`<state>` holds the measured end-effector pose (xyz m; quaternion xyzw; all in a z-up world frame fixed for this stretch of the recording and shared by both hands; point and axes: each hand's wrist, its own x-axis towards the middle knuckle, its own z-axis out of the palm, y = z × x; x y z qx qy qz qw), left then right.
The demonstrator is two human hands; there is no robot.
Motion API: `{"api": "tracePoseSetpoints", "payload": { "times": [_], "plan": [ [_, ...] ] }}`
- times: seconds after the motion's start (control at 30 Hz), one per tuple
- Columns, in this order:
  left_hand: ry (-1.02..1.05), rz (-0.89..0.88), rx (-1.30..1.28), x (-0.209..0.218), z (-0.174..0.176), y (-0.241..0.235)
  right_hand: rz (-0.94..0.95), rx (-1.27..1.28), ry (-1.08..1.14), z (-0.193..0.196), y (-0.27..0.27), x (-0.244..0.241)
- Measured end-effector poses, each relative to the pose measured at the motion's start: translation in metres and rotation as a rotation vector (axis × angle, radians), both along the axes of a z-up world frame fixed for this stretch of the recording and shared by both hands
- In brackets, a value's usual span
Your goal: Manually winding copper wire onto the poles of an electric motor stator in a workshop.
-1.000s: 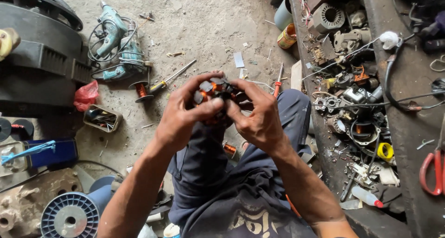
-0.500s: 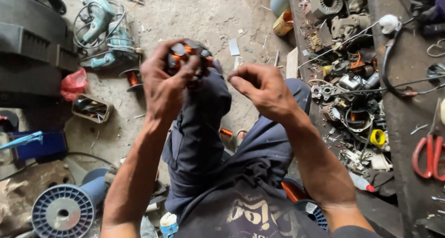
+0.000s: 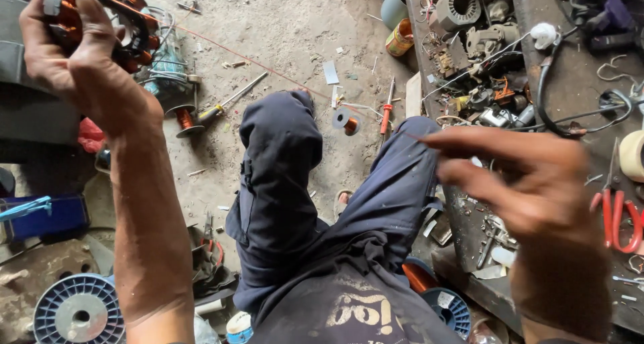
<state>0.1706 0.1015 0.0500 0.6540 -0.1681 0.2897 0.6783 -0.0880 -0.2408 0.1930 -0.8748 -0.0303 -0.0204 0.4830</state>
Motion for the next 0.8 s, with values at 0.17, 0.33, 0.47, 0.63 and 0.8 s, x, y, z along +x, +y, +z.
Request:
{"api": "tracePoseSetpoints", "payload": {
  "times": [0.17, 0.33, 0.47, 0.63, 0.8],
  "plan": [
    [-0.021, -0.007, -0.133, 0.009, -0.010, 0.017, 0.004, -0.046, -0.001, 0.023, -0.119, -0.023],
    [0.169, -0.186, -0.167, -0.031, 0.036, 0.018, -0.018, 0.683, 1.444, -0.135, -0.376, -0.045],
    [0.437, -0.382, -0.391, -0.058, 0.064, -0.003, -0.115, 0.096, -0.145, -0.022, -0.079, -0.012],
    [0.711, -0.828, -0.635, -0.060, 0.048, -0.022, -0.402, 0.210, -0.108, -0.065, -0.094, -0.004],
    [0.831, -0.913, -0.653, -0.065, 0.026, -0.043, -0.569, 0.277, -0.217, -0.092, -0.107, -0.066]
  ]
}}
